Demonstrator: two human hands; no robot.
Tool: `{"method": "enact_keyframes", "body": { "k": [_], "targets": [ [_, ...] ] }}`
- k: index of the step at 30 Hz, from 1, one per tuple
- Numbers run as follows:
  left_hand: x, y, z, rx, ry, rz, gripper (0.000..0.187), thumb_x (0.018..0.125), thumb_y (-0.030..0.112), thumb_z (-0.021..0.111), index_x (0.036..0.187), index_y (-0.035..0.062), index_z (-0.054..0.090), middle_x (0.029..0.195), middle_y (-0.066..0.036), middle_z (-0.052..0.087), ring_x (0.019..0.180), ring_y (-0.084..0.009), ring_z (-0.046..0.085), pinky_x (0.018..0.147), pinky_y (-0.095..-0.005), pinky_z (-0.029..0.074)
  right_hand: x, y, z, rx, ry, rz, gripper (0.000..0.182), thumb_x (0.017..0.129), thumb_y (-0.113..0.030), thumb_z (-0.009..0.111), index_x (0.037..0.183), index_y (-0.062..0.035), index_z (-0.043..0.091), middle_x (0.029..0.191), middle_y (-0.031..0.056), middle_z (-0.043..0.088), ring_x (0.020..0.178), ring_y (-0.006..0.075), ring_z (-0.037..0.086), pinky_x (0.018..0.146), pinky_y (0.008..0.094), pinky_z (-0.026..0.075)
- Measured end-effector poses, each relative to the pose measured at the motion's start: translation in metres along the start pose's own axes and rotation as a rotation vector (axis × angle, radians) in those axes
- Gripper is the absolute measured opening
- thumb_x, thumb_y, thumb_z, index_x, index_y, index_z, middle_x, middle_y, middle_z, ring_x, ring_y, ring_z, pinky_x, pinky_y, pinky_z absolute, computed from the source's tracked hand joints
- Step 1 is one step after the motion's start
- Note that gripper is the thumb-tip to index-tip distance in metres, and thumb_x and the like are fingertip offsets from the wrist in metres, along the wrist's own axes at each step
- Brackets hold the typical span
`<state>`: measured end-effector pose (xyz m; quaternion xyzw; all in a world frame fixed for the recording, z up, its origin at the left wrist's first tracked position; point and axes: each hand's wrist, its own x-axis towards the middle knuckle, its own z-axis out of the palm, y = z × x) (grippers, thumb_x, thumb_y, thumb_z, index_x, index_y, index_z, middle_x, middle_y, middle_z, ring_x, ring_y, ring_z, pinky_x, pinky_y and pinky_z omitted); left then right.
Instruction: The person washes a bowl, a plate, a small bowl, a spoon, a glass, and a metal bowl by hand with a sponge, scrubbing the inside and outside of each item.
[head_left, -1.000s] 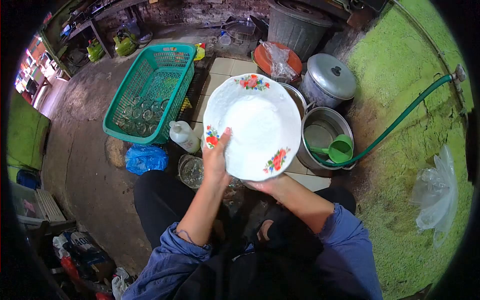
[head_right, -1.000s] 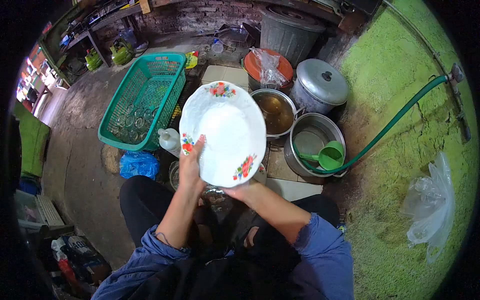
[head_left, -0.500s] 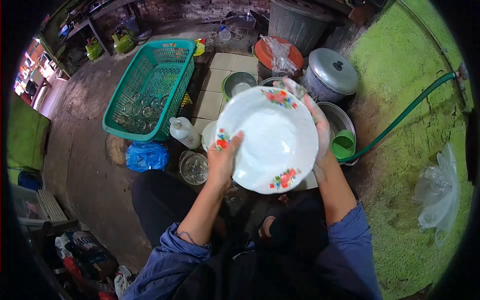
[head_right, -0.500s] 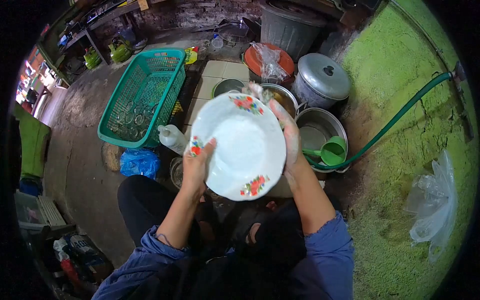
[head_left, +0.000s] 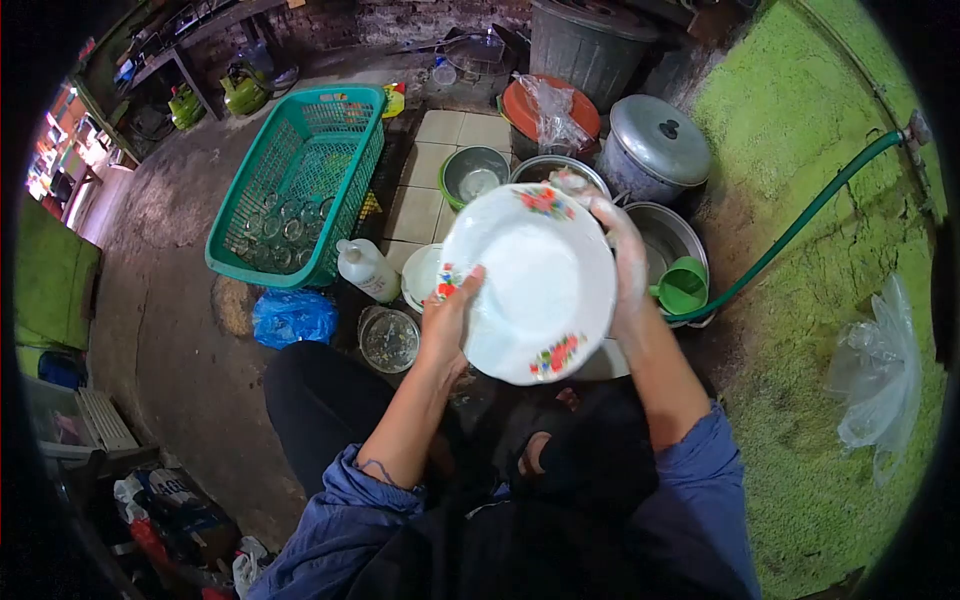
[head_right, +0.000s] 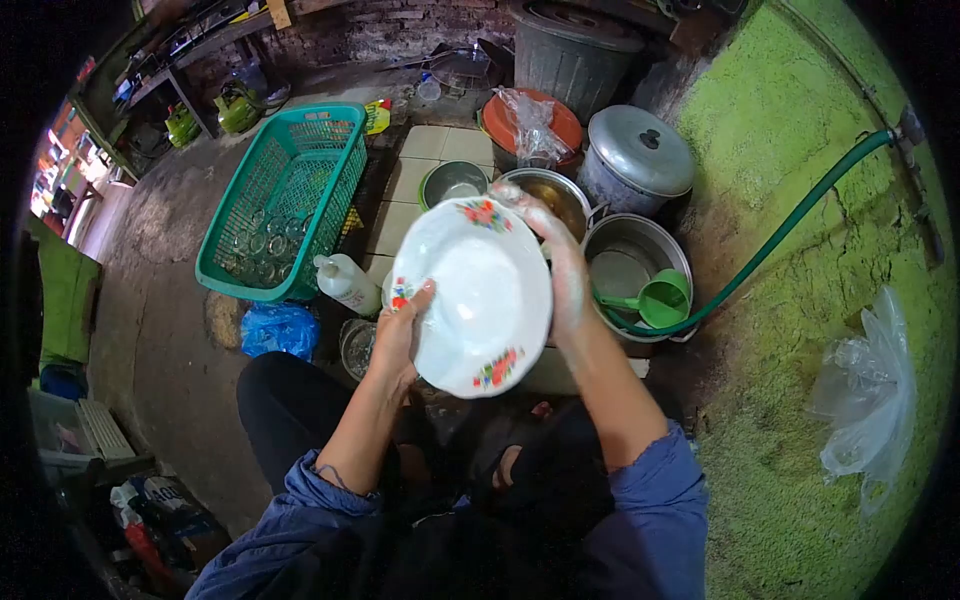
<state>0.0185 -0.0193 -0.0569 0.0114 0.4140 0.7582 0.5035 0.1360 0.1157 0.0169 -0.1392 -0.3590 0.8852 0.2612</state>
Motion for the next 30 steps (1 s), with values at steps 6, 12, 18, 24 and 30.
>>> {"method": "enact_keyframes", "body": {
  "k": [6, 12, 18, 24, 30],
  "targets": [
    [0.023, 0.006, -0.019, -0.067, 0.065, 0.162, 0.039, 0.091, 0.009, 0.06, 0.127, -0.003, 0.049, 0.117, -0.015, 0.062, 0.103, -0.0246, 0.064, 0.091, -0.0396, 0.053, -0.008, 0.085, -0.031, 0.218, 0.274, 0.249, 0.056, 0.097, -0.046, 0.04, 0.134, -0.0053, 0.049, 0.135, 0.012, 0.054, 0.12, 0.0264, 0.055, 0.101, 0.0451, 0.045],
    [0.033, 0.015, -0.028, 0.098, 0.201, 0.46, 0.037, 0.088, 0.007, 0.066, 0.122, -0.003, 0.053, 0.109, -0.012, 0.065, 0.092, -0.0186, 0.064, 0.079, -0.0308, 0.052, -0.004, 0.077, -0.056, 0.337, 0.006, 0.409, 0.053, 0.097, -0.046, 0.038, 0.13, -0.0068, 0.051, 0.125, 0.0122, 0.06, 0.107, 0.0273, 0.062, 0.079, 0.0479, 0.055],
    [0.037, 0.01, -0.034, 0.356, 0.226, 0.539, 0.029, 0.088, 0.007, 0.067, 0.114, -0.0033, 0.058, 0.102, -0.009, 0.067, 0.084, -0.0136, 0.063, 0.074, -0.0266, 0.051, 0.002, 0.028, -0.06, -0.006, 0.272, 0.161, 0.037, 0.096, -0.036, 0.05, 0.118, -0.0074, 0.059, 0.112, 0.0084, 0.065, 0.096, 0.0195, 0.063, 0.079, 0.0337, 0.052],
    [0.07, -0.046, -0.067, 0.591, 0.216, 0.376, 0.027, 0.086, 0.013, 0.07, 0.106, -0.0048, 0.064, 0.096, -0.007, 0.068, 0.08, -0.0127, 0.061, 0.07, -0.0273, 0.049, 0.02, 0.027, -0.083, -0.641, 0.446, -0.049, 0.04, 0.095, -0.022, 0.055, 0.131, -0.0046, 0.051, 0.123, 0.0076, 0.058, 0.113, 0.0168, 0.053, 0.097, 0.0302, 0.039],
    [0.088, -0.131, -0.121, 1.032, 0.34, 0.287, 0.038, 0.082, 0.03, 0.072, 0.1, -0.0036, 0.066, 0.088, -0.015, 0.07, 0.079, -0.0237, 0.067, 0.075, -0.0379, 0.051, 0.036, 0.02, -0.088, -0.64, 0.413, -0.098, 0.038, 0.095, -0.023, 0.056, 0.13, -0.0089, 0.05, 0.116, 0.0039, 0.055, 0.102, 0.0149, 0.055, 0.083, 0.0296, 0.046]
  ]
}}
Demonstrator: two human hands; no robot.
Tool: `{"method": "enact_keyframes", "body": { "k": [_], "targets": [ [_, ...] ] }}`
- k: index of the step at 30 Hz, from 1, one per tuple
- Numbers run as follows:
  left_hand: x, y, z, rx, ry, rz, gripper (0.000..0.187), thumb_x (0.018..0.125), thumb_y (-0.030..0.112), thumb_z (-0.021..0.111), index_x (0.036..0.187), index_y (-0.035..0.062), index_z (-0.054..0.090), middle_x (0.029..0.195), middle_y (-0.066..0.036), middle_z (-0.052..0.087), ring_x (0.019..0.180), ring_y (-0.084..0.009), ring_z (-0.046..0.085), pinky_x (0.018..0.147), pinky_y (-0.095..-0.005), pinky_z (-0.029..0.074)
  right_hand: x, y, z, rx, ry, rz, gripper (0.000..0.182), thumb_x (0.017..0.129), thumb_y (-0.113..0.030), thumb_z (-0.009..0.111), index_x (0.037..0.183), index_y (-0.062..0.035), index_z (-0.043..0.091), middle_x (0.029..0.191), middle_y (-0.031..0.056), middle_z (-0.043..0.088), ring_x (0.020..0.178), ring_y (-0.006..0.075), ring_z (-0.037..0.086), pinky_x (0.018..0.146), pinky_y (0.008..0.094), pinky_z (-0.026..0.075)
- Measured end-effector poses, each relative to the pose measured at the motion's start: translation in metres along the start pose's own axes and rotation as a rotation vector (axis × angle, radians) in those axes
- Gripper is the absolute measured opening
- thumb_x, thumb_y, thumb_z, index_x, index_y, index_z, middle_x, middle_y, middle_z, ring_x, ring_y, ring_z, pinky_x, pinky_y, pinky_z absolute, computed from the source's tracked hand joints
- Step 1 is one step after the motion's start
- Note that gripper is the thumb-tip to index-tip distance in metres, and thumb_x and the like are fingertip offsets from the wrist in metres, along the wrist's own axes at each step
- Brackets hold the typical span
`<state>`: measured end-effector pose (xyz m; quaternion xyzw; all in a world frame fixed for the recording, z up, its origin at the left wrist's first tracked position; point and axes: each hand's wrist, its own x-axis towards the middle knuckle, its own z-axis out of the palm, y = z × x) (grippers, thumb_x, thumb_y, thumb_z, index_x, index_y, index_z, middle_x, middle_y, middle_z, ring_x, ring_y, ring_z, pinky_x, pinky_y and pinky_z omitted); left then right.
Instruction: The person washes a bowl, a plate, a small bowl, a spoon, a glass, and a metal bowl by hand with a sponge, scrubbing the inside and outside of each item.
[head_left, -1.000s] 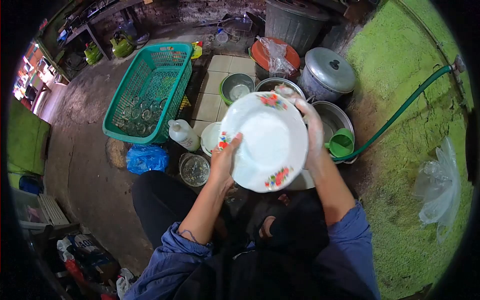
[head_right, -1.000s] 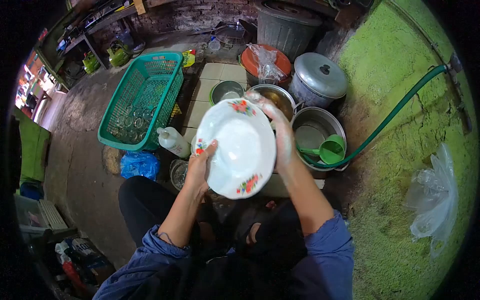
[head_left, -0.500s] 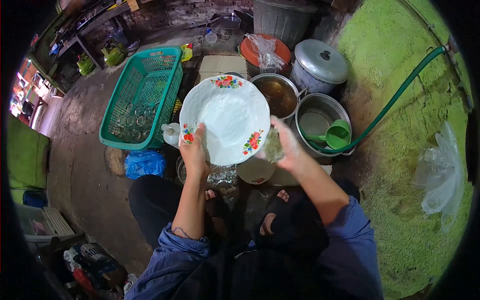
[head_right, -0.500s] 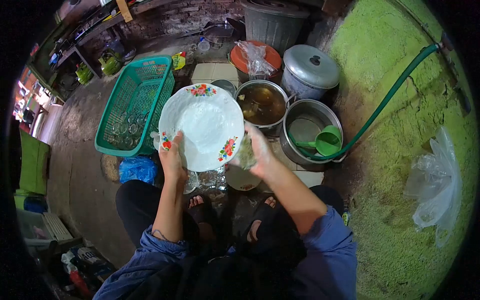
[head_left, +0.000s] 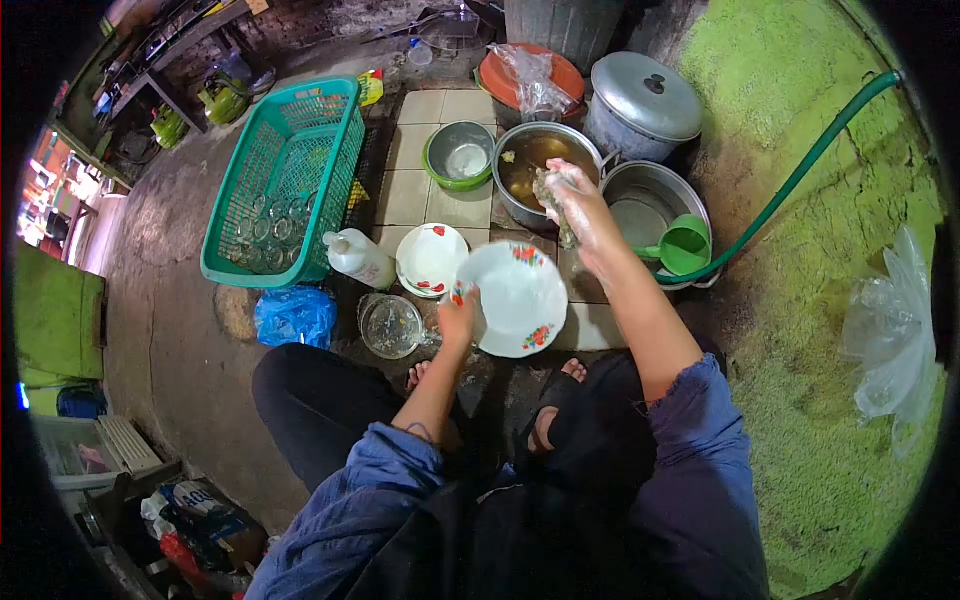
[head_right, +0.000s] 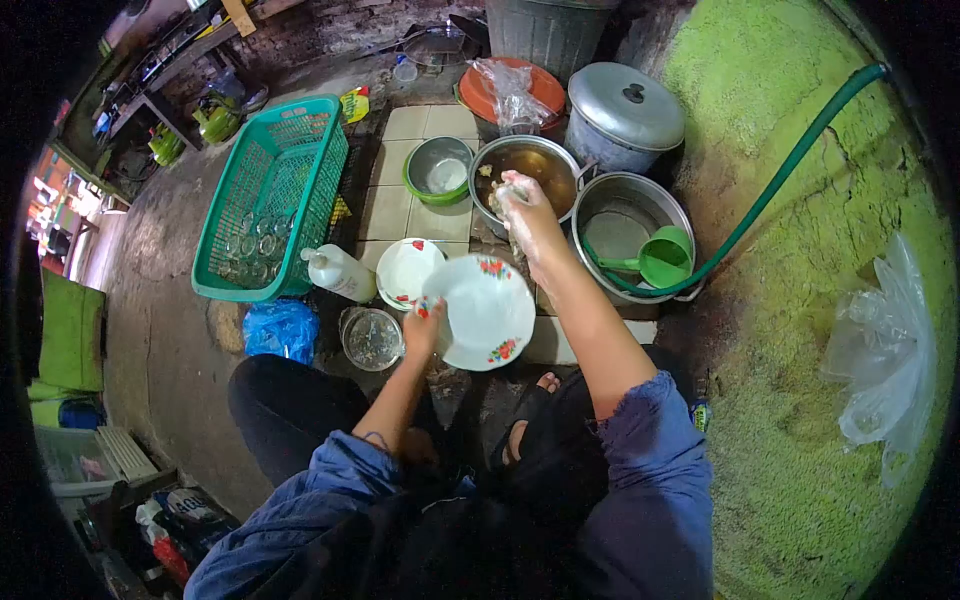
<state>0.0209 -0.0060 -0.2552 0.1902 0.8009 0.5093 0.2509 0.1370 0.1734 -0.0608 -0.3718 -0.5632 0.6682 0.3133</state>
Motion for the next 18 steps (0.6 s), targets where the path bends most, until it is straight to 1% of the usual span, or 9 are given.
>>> {"method": "enact_keyframes", "body": {
  "k": [1, 2, 3, 5, 8, 11, 13, 14, 18],
  "targets": [
    [0.006, -0.048, 0.018, -0.061, 0.003, -0.099, 0.04, 0.082, 0.033, 0.071, 0.099, -0.0033, 0.066, 0.089, -0.019, 0.07, 0.081, -0.0284, 0.068, 0.076, -0.0399, 0.051, -0.001, -0.006, 0.001, 0.023, -0.004, -0.013, 0.037, 0.095, -0.023, 0.056, 0.129, -0.0095, 0.05, 0.115, 0.0039, 0.056, 0.098, 0.0145, 0.057, 0.078, 0.0289, 0.047],
    [-0.004, -0.053, 0.017, 0.2, 0.019, -0.139, 0.043, 0.081, 0.036, 0.069, 0.1, -0.0022, 0.067, 0.09, -0.02, 0.07, 0.084, -0.0331, 0.068, 0.078, -0.0422, 0.051, -0.001, -0.011, 0.002, 0.045, 0.001, -0.027, 0.036, 0.096, -0.022, 0.056, 0.129, -0.0095, 0.05, 0.114, 0.0046, 0.057, 0.094, 0.0158, 0.06, 0.074, 0.0268, 0.049],
    [-0.012, -0.068, 0.022, 0.198, 0.024, -0.146, 0.043, 0.081, 0.036, 0.069, 0.1, -0.0022, 0.067, 0.09, -0.02, 0.07, 0.084, -0.0331, 0.068, 0.078, -0.0422, 0.051, -0.002, -0.015, 0.001, 0.043, -0.006, -0.022, 0.036, 0.096, -0.022, 0.056, 0.129, -0.0095, 0.05, 0.114, 0.0046, 0.057, 0.094, 0.0158, 0.06, 0.074, 0.0268, 0.049],
    [-0.016, -0.117, 0.042, 0.109, -0.019, -0.349, 0.045, 0.082, 0.04, 0.067, 0.1, -0.0011, 0.068, 0.093, -0.023, 0.069, 0.089, -0.0375, 0.067, 0.08, -0.0448, 0.051, -0.002, -0.025, -0.001, 0.107, -0.033, -0.059, 0.033, 0.096, -0.021, 0.056, 0.127, -0.0081, 0.051, 0.114, 0.0059, 0.058, 0.094, 0.0171, 0.062, 0.074, 0.0256, 0.051],
    [-0.013, -0.18, 0.074, 0.117, 0.009, -0.41, 0.048, 0.084, 0.044, 0.063, 0.1, -0.0006, 0.068, 0.094, -0.024, 0.069, 0.093, -0.039, 0.066, 0.082, -0.0462, 0.05, -0.007, -0.042, -0.002, 0.069, -0.03, -0.066, 0.035, 0.096, -0.019, 0.055, 0.128, -0.0059, 0.051, 0.115, 0.008, 0.058, 0.096, 0.0189, 0.063, 0.074, 0.0251, 0.052],
    [-0.023, -0.156, 0.073, 0.261, -0.031, -0.473, 0.052, 0.086, 0.046, 0.059, 0.102, -0.0022, 0.068, 0.096, -0.026, 0.068, 0.094, -0.0403, 0.066, 0.083, -0.0464, 0.05, -0.012, -0.053, -0.006, 0.042, -0.031, -0.076, 0.038, 0.097, -0.019, 0.055, 0.131, -0.0055, 0.049, 0.116, 0.0084, 0.059, 0.097, 0.0191, 0.063, 0.076, 0.0254, 0.051],
    [-0.027, -0.152, 0.076, 0.257, -0.022, -0.465, 0.052, 0.088, 0.046, 0.057, 0.104, -0.0035, 0.067, 0.096, -0.026, 0.068, 0.094, -0.041, 0.066, 0.083, -0.0466, 0.05, -0.012, -0.054, -0.01, -0.009, -0.051, -0.077, 0.04, 0.095, -0.025, 0.055, 0.132, -0.0096, 0.049, 0.126, 0.0078, 0.055, 0.104, 0.019, 0.06, 0.086, 0.0319, 0.048],
    [-0.028, -0.15, 0.076, 0.253, -0.005, -0.448, 0.053, 0.09, 0.045, 0.054, 0.105, -0.0048, 0.066, 0.096, -0.026, 0.068, 0.093, -0.0416, 0.065, 0.084, -0.0468, 0.049, -0.013, -0.054, -0.01, -0.019, -0.025, -0.1, 0.04, 0.096, -0.023, 0.055, 0.132, -0.0073, 0.049, 0.117, 0.0084, 0.059, 0.1, 0.0175, 0.062, 0.08, 0.0268, 0.049],
    [-0.033, -0.118, 0.072, 0.162, -0.003, -0.445, 0.051, 0.094, 0.04, 0.05, 0.108, -0.0063, 0.064, 0.095, -0.026, 0.068, 0.093, -0.0421, 0.065, 0.084, -0.0464, 0.049, -0.017, -0.056, -0.008, -0.068, -0.009, -0.061, 0.04, 0.096, -0.025, 0.056, 0.132, -0.0093, 0.05, 0.12, 0.0078, 0.058, 0.101, 0.0174, 0.062, 0.082, 0.0278, 0.048]
  ]
}}
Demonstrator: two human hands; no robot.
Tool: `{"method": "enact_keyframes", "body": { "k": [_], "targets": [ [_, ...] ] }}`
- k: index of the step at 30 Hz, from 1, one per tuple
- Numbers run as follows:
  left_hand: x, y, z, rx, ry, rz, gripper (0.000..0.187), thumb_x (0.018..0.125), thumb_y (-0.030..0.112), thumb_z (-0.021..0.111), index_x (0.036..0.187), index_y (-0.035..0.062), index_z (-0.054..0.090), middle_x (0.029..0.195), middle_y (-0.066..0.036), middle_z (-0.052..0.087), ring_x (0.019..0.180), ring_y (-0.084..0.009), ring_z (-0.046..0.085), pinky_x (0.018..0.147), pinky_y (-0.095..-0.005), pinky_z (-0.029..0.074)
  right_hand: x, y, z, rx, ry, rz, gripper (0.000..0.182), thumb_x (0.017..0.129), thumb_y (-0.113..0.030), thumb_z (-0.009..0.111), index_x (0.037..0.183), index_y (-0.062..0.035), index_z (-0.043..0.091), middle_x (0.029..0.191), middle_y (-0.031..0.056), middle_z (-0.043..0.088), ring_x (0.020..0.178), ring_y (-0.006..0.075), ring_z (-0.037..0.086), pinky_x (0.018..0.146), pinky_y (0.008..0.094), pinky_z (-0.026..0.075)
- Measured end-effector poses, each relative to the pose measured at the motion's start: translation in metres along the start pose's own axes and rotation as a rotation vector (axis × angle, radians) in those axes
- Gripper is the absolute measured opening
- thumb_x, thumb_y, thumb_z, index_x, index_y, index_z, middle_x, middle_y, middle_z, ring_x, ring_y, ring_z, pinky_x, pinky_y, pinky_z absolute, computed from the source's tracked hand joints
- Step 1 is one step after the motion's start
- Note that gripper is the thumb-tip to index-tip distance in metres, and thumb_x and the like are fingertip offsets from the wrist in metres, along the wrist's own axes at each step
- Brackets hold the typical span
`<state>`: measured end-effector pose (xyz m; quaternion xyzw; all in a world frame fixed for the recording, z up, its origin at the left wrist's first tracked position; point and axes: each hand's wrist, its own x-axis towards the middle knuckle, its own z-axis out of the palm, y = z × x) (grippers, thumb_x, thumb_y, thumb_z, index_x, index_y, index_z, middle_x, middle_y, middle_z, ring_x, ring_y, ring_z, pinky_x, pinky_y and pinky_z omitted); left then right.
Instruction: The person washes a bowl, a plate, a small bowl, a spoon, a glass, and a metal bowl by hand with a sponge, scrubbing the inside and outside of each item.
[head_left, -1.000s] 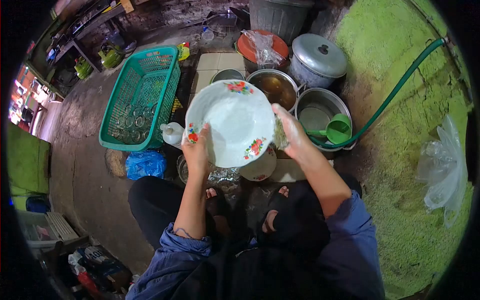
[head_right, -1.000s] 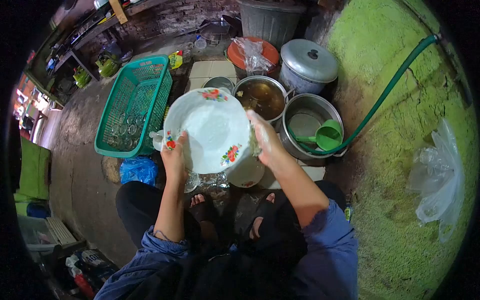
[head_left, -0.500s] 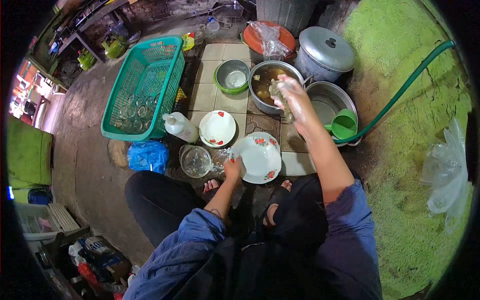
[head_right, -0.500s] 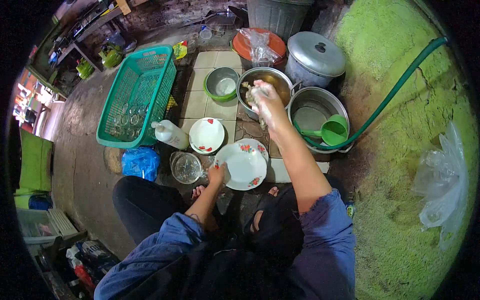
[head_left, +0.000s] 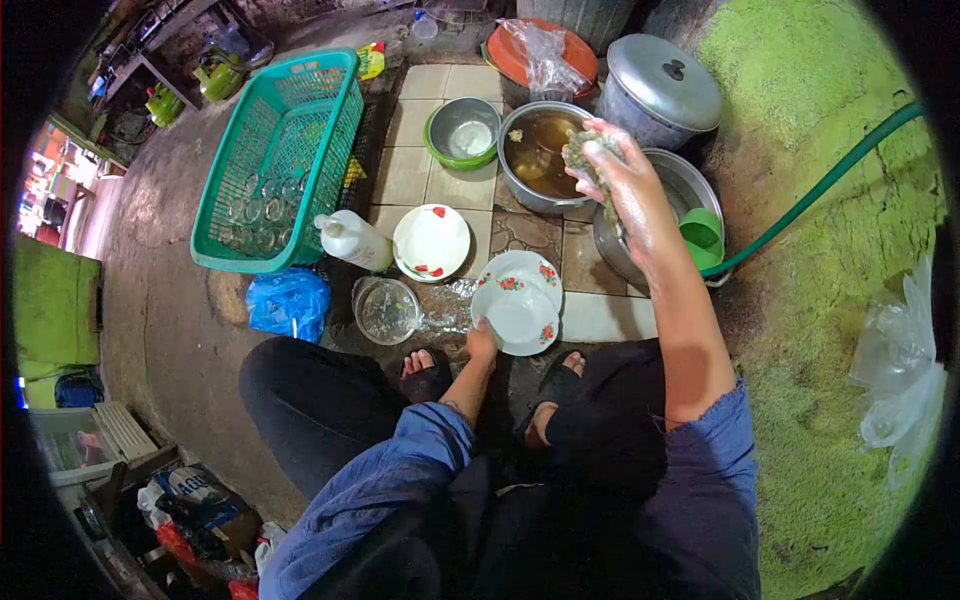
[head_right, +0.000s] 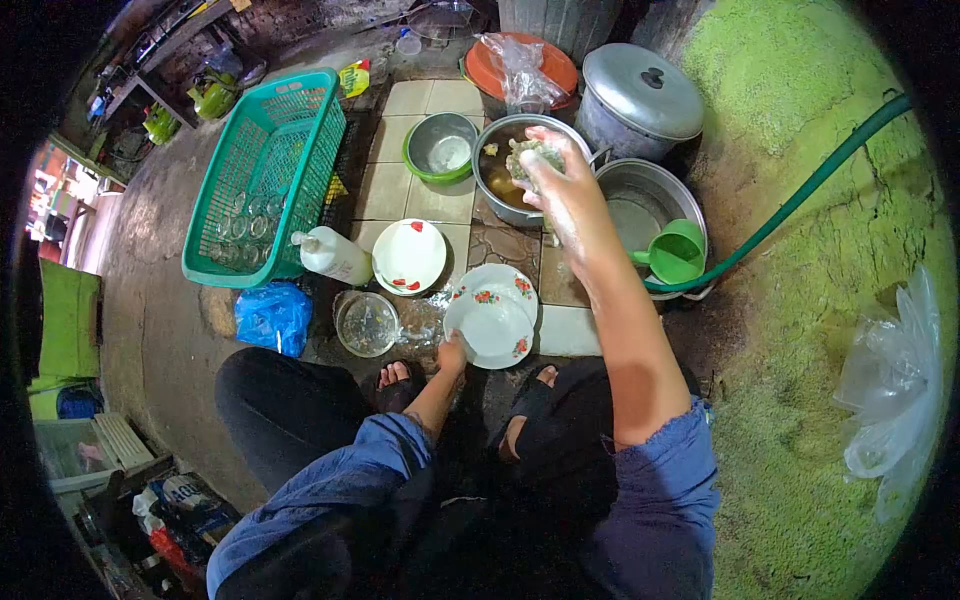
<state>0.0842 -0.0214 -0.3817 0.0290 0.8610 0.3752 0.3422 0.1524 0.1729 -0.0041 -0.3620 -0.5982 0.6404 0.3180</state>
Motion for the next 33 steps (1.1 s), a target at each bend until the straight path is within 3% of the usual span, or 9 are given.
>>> {"method": "enact_keyframes", "body": {
  "k": [7, 11, 15, 18, 20, 22, 26, 29, 33],
  "targets": [
    [0.035, -0.023, 0.044, -0.308, 0.049, -0.016, 0.041, 0.094, 0.029, 0.049, 0.109, -0.0069, 0.061, 0.099, -0.025, 0.066, 0.091, -0.0356, 0.066, 0.08, -0.0428, 0.048, 0.002, -0.001, 0.004, -0.076, -0.019, -0.024, 0.043, 0.095, -0.028, 0.057, 0.133, -0.0107, 0.049, 0.123, 0.007, 0.057, 0.103, 0.0175, 0.061, 0.087, 0.0305, 0.046],
    [-0.003, 0.039, 0.012, -0.29, 0.012, 0.004, 0.032, 0.092, 0.021, 0.049, 0.105, -0.0063, 0.06, 0.094, -0.019, 0.065, 0.084, -0.0295, 0.065, 0.074, -0.0408, 0.048, 0.009, 0.0, 0.003, -0.122, -0.02, -0.081, 0.04, 0.094, -0.023, 0.058, 0.131, -0.0082, 0.05, 0.125, 0.0069, 0.055, 0.102, 0.0156, 0.059, 0.084, 0.0294, 0.047],
    [0.043, -0.002, 0.038, -0.378, -0.047, 0.149, 0.036, 0.091, 0.021, 0.051, 0.108, -0.0104, 0.054, 0.089, -0.018, 0.063, 0.078, -0.0255, 0.06, 0.072, -0.0372, 0.048, 0.005, -0.013, 0.006, -0.113, -0.028, -0.052, 0.039, 0.094, -0.024, 0.059, 0.13, -0.0085, 0.052, 0.125, 0.0063, 0.055, 0.105, 0.0144, 0.057, 0.086, 0.0291, 0.047],
    [0.111, -0.033, 0.053, -0.618, -0.134, -0.116, 0.026, 0.091, 0.017, 0.05, 0.102, -0.004, 0.061, 0.084, -0.014, 0.062, 0.073, -0.0254, 0.057, 0.07, -0.0389, 0.047, 0.005, -0.019, 0.004, -0.09, 0.005, -0.07, 0.041, 0.094, -0.026, 0.059, 0.13, -0.008, 0.052, 0.128, 0.0059, 0.054, 0.111, 0.0138, 0.054, 0.088, 0.0283, 0.046],
    [0.163, -0.054, 0.064, -0.662, 0.237, -0.078, 0.026, 0.092, 0.017, 0.048, 0.101, -0.0025, 0.061, 0.087, -0.015, 0.063, 0.077, -0.0244, 0.057, 0.074, -0.0389, 0.046, 0.004, -0.023, 0.004, -0.126, 0.019, -0.103, 0.042, 0.095, -0.025, 0.056, 0.132, -0.0066, 0.05, 0.126, 0.0074, 0.056, 0.109, 0.0156, 0.058, 0.088, 0.0285, 0.046],
    [0.152, 0.003, 0.008, -0.735, 0.358, -0.043, 0.027, 0.09, 0.016, 0.045, 0.1, -0.0045, 0.061, 0.095, -0.018, 0.065, 0.082, -0.0269, 0.058, 0.077, -0.0413, 0.045, 0.004, -0.027, 0.003, -0.184, 0.044, -0.11, 0.042, 0.097, -0.023, 0.052, 0.135, -0.0047, 0.047, 0.123, 0.009, 0.059, 0.109, 0.0172, 0.061, 0.088, 0.0285, 0.046],
    [0.184, 0.007, -0.026, -0.446, 0.394, -0.037, 0.028, 0.086, 0.01, 0.046, 0.096, -0.0069, 0.065, 0.09, -0.011, 0.066, 0.079, -0.0217, 0.059, 0.068, -0.0383, 0.046, 0.004, -0.026, 0.001, -0.197, 0.022, -0.083, 0.042, 0.097, -0.023, 0.052, 0.135, -0.0053, 0.048, 0.123, 0.0084, 0.059, 0.11, 0.017, 0.06, 0.087, 0.0288, 0.046],
    [0.189, 0.011, -0.032, -0.74, 0.433, -0.098, 0.028, 0.083, 0.014, 0.049, 0.096, -0.0054, 0.064, 0.093, -0.023, 0.067, 0.08, -0.0339, 0.062, 0.073, -0.0431, 0.046, 0.005, -0.024, 0.004, -0.23, 0.019, -0.07, 0.041, 0.097, -0.023, 0.052, 0.135, -0.0057, 0.048, 0.126, 0.0077, 0.058, 0.11, 0.017, 0.06, 0.088, 0.0293, 0.045],
    [0.219, -0.018, -0.03, -0.406, 0.342, -0.114, 0.026, 0.08, 0.016, 0.056, 0.091, -0.0058, 0.064, 0.09, -0.019, 0.067, 0.08, -0.0322, 0.064, 0.074, -0.0423, 0.047, 0.006, -0.024, 0.009, -0.265, -0.002, -0.059, 0.04, 0.098, -0.023, 0.051, 0.134, -0.0067, 0.048, 0.128, 0.0067, 0.056, 0.111, 0.0169, 0.06, 0.089, 0.0299, 0.045]
  ]
}}
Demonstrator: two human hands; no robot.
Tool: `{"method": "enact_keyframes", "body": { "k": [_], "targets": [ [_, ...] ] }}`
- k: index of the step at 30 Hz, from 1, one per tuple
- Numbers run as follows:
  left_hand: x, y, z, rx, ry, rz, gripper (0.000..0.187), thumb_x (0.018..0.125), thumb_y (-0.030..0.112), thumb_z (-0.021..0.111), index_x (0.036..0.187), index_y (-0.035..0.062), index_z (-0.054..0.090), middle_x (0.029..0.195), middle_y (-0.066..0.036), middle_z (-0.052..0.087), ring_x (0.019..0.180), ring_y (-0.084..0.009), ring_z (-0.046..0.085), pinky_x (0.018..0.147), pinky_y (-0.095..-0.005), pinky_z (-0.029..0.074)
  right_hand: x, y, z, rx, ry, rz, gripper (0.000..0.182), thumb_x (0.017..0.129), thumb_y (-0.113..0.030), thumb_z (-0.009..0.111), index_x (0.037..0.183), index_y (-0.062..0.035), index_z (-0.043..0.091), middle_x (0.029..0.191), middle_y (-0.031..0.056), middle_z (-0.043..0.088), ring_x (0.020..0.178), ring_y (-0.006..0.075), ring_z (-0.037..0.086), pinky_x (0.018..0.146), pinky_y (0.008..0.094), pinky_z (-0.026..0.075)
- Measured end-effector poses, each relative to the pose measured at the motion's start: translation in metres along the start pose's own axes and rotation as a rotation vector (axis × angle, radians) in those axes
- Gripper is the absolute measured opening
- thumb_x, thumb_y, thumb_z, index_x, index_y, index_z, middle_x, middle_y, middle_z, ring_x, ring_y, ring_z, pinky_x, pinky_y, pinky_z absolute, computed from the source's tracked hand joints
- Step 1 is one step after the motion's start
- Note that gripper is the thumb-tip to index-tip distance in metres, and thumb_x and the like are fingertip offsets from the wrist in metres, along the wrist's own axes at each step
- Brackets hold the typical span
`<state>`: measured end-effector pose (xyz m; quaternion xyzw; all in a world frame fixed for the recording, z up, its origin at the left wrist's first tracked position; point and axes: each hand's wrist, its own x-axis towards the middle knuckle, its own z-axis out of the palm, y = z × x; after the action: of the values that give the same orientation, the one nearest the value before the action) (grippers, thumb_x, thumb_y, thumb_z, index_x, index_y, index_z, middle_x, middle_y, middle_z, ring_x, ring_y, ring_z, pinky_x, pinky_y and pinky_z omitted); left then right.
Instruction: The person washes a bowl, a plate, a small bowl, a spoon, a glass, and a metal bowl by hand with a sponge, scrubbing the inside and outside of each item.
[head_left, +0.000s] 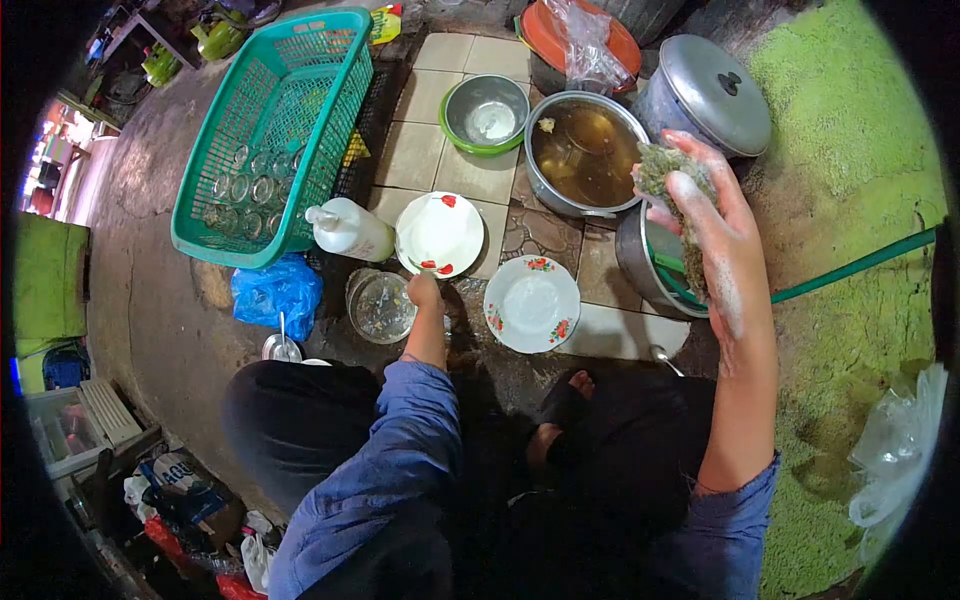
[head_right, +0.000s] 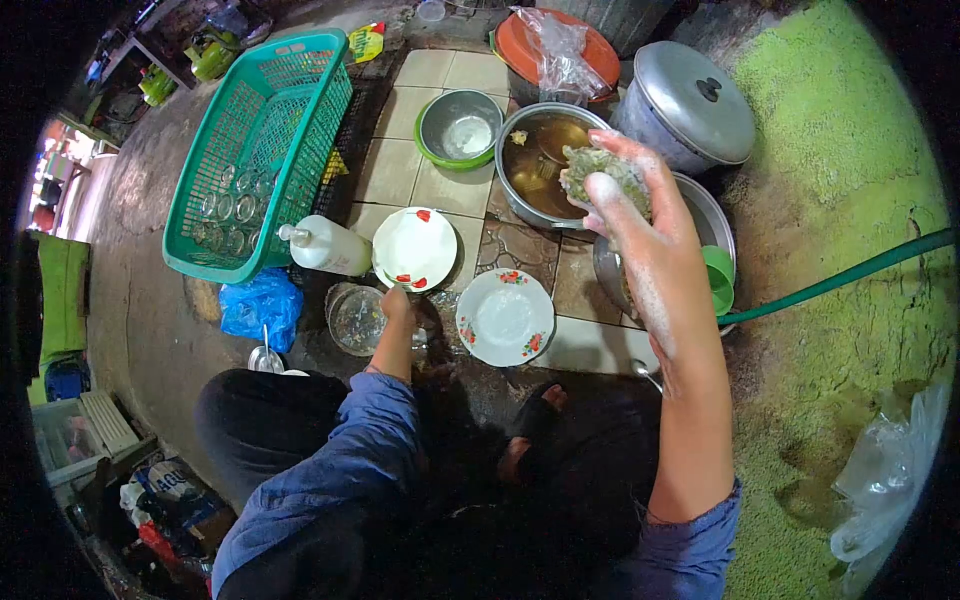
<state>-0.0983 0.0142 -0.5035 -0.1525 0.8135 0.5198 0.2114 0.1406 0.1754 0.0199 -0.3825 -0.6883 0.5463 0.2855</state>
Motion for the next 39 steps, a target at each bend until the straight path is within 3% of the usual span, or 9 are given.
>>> {"method": "enact_keyframes", "body": {
  "k": [5, 10, 12, 17, 28, 31, 34, 36, 39],
  "targets": [
    [0.001, -0.007, 0.017, -0.054, -0.096, 0.154, 0.038, 0.082, 0.025, 0.067, 0.101, -0.0086, 0.064, 0.096, -0.013, 0.068, 0.079, -0.0221, 0.062, 0.071, -0.036, 0.048, -0.001, 0.0, 0.004, -0.01, -0.025, -0.006, 0.039, 0.096, -0.023, 0.054, 0.132, -0.0076, 0.051, 0.127, 0.0053, 0.055, 0.112, 0.0162, 0.058, 0.09, 0.0307, 0.046],
    [-0.004, 0.024, 0.018, -0.367, -0.215, 0.148, 0.037, 0.083, 0.01, 0.064, 0.114, -0.0087, 0.056, 0.098, -0.014, 0.067, 0.083, -0.0224, 0.065, 0.073, -0.0319, 0.051, -0.003, 0.0, 0.0, 0.013, -0.054, -0.021, 0.037, 0.094, -0.022, 0.058, 0.129, -0.0081, 0.053, 0.132, 0.0056, 0.051, 0.116, 0.0122, 0.049, 0.09, 0.0299, 0.046],
    [-0.021, 0.061, 0.001, -0.217, -0.213, 0.229, 0.036, 0.083, 0.01, 0.062, 0.114, -0.0075, 0.058, 0.107, -0.017, 0.067, 0.096, -0.0247, 0.063, 0.085, -0.0352, 0.047, -0.004, 0.002, -0.001, 0.016, -0.062, -0.036, 0.036, 0.095, -0.021, 0.058, 0.128, -0.0075, 0.053, 0.132, 0.0051, 0.051, 0.116, 0.0123, 0.049, 0.09, 0.03, 0.046],
    [-0.058, 0.131, -0.02, 0.112, -0.114, 0.524, 0.041, 0.088, 0.028, 0.046, 0.113, -0.0036, 0.056, 0.1, -0.03, 0.063, 0.095, -0.046, 0.059, 0.086, -0.0486, 0.045, -0.005, -0.001, -0.002, 0.061, -0.055, -0.039, 0.035, 0.095, -0.02, 0.057, 0.127, -0.0064, 0.054, 0.13, 0.0048, 0.052, 0.116, 0.0128, 0.048, 0.093, 0.0295, 0.044],
    [-0.159, 0.238, -0.07, 0.693, 0.022, 0.927, 0.037, 0.093, 0.029, 0.045, 0.114, -0.001, 0.048, 0.094, -0.031, 0.062, 0.088, -0.0483, 0.059, 0.078, -0.0551, 0.045, 0.024, 0.048, -0.016, -0.217, 0.045, -0.316, 0.034, 0.091, -0.016, 0.058, 0.121, -0.002, 0.054, 0.122, 0.0165, 0.059, 0.118, 0.0264, 0.054, 0.102, 0.0332, 0.038],
    [-0.182, 0.282, -0.094, 0.722, 0.107, 1.155, 0.029, 0.093, 0.026, 0.049, 0.109, 0.0021, 0.044, 0.097, -0.023, 0.063, 0.088, -0.043, 0.062, 0.091, -0.0601, 0.038, 0.029, 0.055, -0.021, -0.275, 0.057, -0.291, 0.036, 0.09, -0.02, 0.058, 0.122, -0.0025, 0.054, 0.122, 0.0175, 0.059, 0.116, 0.0296, 0.056, 0.099, 0.0353, 0.041],
    [-0.202, 0.335, -0.128, 0.416, -0.126, 0.982, 0.029, 0.094, 0.023, 0.047, 0.113, 0.0014, 0.042, 0.088, -0.02, 0.062, 0.08, -0.0385, 0.061, 0.077, -0.0471, 0.046, 0.042, 0.078, -0.017, -0.328, 0.084, -0.285, 0.042, 0.09, -0.027, 0.06, 0.123, -0.0023, 0.054, 0.12, 0.0178, 0.061, 0.113, 0.032, 0.058, 0.098, 0.037, 0.042],
    [-0.236, 0.371, -0.156, 0.113, -0.335, 0.869, 0.027, 0.094, 0.023, 0.047, 0.11, 0.0011, 0.043, 0.079, -0.012, 0.058, 0.075, -0.0258, 0.059, 0.067, -0.0395, 0.045, 0.049, 0.087, -0.006, -0.196, 0.036, -0.137, 0.048, 0.089, -0.033, 0.063, 0.125, -0.0032, 0.053, 0.121, 0.0182, 0.06, 0.112, 0.0297, 0.059, 0.098, 0.0358, 0.042],
    [-0.259, 0.386, -0.185, -0.175, -0.54, 0.764, 0.029, 0.092, 0.029, 0.052, 0.098, 0.0012, 0.054, 0.081, -0.006, 0.058, 0.075, -0.0166, 0.057, 0.068, -0.031, 0.046, 0.035, 0.071, 0.014, 0.22, -0.146, 0.063, 0.06, 0.086, -0.044, 0.067, 0.128, -0.0038, 0.049, 0.119, 0.0133, 0.059, 0.109, 0.0191, 0.058, 0.087, 0.0318, 0.047]
  ]
}}
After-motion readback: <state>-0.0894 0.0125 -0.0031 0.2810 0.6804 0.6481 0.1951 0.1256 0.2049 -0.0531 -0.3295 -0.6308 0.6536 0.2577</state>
